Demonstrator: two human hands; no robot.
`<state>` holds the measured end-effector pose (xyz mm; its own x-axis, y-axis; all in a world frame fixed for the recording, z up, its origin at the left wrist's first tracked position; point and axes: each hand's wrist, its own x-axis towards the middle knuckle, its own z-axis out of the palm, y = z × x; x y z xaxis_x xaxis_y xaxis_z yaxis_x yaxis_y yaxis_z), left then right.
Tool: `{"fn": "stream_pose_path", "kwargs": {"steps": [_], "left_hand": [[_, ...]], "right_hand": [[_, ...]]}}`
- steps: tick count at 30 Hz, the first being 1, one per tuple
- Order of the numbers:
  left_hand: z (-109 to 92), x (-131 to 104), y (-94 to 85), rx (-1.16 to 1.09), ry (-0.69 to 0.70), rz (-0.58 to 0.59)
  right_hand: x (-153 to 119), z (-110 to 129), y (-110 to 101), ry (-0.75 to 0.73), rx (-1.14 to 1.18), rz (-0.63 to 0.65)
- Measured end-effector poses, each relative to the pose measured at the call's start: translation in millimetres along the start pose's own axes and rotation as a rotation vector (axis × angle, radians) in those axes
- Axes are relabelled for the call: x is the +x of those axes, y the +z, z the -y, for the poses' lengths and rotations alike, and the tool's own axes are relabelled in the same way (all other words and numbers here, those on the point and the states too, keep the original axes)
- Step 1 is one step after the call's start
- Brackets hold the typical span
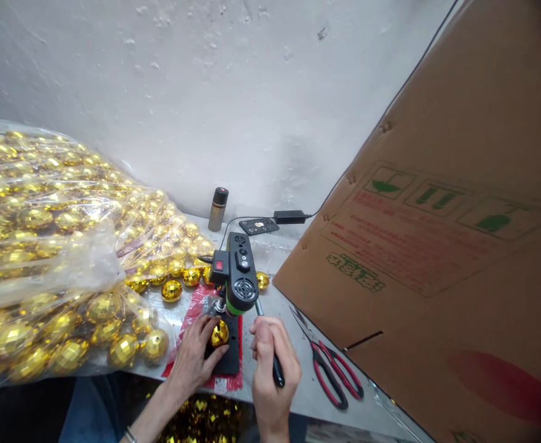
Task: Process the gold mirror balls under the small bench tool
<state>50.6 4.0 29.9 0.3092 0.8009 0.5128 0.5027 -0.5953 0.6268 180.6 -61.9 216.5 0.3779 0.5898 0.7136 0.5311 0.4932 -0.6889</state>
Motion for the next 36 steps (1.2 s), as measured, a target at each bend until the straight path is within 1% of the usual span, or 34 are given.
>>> {"fn": "stream_pose_path", "kwargs": {"steps": [6,9,13,16,20,24,29,36], "left_hand": [[-9.9,9.4,-0.2,-0.022,-0.130,-0.011],[-13.7,14.2,-3.0,-0.043,-0.153,0.035],[-14.9,16.8,-4.5,-0.063,-0.189,0.086],[-14.0,16.2,-2.7,-0.067,-0.218,0.102],[-13.7,14.7,-0.9,-0.069,-0.233,0.111],[-15.0,13.9,-0.4,-0.073,-0.237,0.110],[-14.1,12.4,2.7,-0.077,-0.228,0.100],[-11.2,9.9,8.0,-0.085,-0.226,0.059]], "right_hand": [[1.3,0.3,-0.2,-0.012,-0.001,-0.002],[-1.9,-2.1,-1.2,-0.011,-0.008,0.009],[-13.2,-12.4,-2.1,-0.029,-0.008,0.020],[-23.7,-25.5,-0.4,-0.087,-0.018,0.018],[-35.3,-42.7,4.8,-0.140,-0.021,-0.018],[-45.5,-52.3,7.9,-0.086,-0.009,-0.054],[-53.4,-56.6,8.3,-0.059,-0.020,-0.071],[-54.7,-57.0,9.7,-0.034,-0.024,-0.079]]}}
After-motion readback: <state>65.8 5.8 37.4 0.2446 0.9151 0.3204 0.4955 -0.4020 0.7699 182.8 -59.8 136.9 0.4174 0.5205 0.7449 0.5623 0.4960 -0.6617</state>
